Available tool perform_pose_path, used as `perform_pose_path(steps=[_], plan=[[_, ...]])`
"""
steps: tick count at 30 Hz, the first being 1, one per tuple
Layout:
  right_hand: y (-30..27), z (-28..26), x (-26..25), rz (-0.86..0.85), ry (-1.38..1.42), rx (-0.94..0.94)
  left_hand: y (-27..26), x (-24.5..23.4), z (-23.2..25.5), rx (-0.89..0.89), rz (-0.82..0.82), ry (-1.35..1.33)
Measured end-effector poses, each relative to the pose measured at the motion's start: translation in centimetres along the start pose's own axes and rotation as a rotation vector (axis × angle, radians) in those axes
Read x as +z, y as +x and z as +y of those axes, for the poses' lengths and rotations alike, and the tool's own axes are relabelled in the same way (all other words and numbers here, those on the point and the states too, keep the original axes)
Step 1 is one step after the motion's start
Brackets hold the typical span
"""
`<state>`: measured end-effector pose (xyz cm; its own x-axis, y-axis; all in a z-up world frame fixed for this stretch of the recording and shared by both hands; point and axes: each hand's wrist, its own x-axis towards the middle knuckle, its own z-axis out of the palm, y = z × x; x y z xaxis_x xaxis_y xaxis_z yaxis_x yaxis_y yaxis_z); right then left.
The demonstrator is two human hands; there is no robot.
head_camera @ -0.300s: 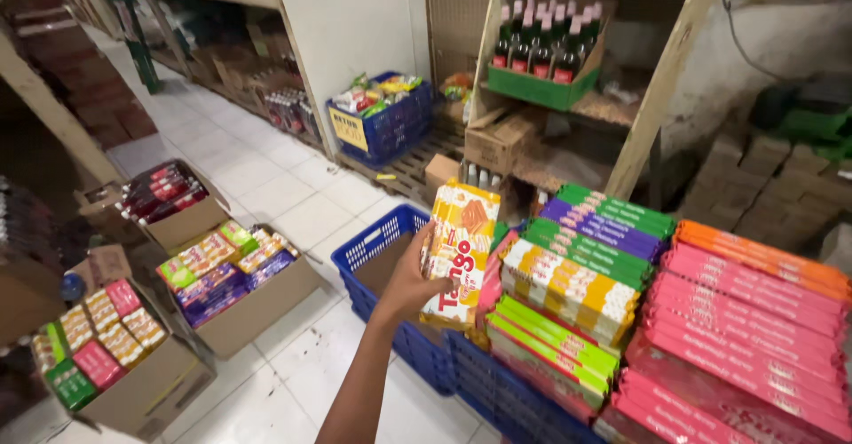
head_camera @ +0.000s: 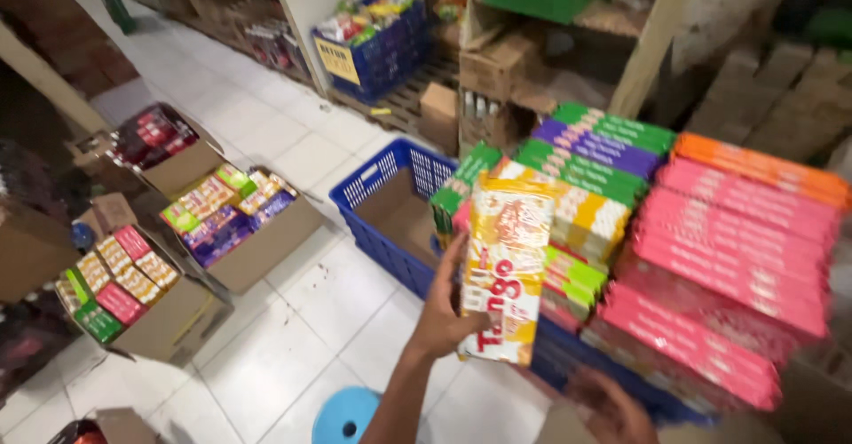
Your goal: The person transfers stacks of colorful snack packets from a blue crate into a cardboard box. They handle the packets by hand, arranging them in neat rows inside the box.
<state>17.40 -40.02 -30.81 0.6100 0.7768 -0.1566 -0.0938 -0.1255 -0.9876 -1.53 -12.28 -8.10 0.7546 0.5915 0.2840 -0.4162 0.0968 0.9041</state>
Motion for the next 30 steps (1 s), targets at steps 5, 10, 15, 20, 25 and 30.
perform_pose_path(steps=[5,10,15,20,25,30], plan=[[-4.4,-14.0,3.5,-0.023,0.242,-0.152,-6.0,6.8,-2.2,-0.076,-0.070,-0.069],[-8.0,-12.4,0.9,0.123,0.380,-0.079,-11.3,13.3,-5.5,-0.196,-0.155,-0.153],[-14.2,-5.5,-5.8,0.532,0.482,0.106,-14.5,19.3,-9.2,-0.390,-0.383,-0.079],[-20.5,-0.7,-14.3,0.707,0.320,0.066,-15.4,22.2,-20.6,-0.306,-0.684,0.366],[-20.0,4.6,-21.7,0.882,-0.013,0.337,-13.9,23.4,-34.5,-0.302,-0.879,0.576],[-14.9,14.3,-28.4,0.827,-0.358,0.204,-11.0,24.9,-47.9,-0.250,-0.930,1.237]])
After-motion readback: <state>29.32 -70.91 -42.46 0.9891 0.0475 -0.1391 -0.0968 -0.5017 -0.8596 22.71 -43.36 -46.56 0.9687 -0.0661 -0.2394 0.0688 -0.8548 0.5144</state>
